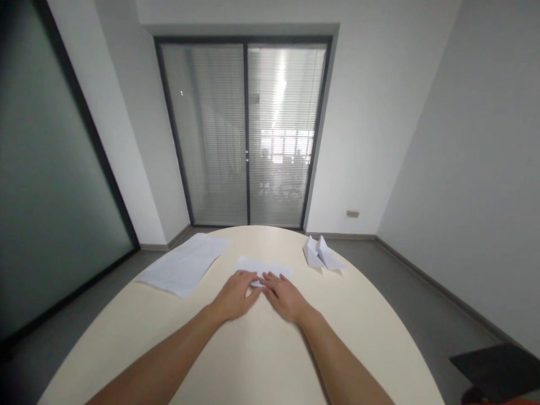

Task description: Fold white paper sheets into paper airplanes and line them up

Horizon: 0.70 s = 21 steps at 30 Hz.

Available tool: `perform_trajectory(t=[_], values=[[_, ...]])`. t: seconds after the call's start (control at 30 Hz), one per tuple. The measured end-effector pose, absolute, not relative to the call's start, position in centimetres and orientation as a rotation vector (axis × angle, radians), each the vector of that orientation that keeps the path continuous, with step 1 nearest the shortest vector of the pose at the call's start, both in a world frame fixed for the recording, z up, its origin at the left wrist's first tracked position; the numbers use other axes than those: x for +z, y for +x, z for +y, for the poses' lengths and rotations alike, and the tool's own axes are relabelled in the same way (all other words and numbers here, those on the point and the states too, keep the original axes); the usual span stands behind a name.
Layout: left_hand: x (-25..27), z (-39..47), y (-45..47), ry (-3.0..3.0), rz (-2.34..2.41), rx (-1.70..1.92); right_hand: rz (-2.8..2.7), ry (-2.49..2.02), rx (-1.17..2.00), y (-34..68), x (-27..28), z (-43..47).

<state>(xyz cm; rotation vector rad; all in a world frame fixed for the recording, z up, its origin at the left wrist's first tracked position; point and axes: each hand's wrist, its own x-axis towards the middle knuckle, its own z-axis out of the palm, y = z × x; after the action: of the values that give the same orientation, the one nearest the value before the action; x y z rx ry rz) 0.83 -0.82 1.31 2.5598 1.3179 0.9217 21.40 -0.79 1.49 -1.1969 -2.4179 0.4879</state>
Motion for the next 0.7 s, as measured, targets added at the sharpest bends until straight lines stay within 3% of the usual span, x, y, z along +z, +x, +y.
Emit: perform_trajectory(t=[0.7], values=[[-0.1, 0.9, -0.2, 2.404, 1.450, 1.090, -2.209, -1.280, 0.472, 21.3, 1.8, -0.7]])
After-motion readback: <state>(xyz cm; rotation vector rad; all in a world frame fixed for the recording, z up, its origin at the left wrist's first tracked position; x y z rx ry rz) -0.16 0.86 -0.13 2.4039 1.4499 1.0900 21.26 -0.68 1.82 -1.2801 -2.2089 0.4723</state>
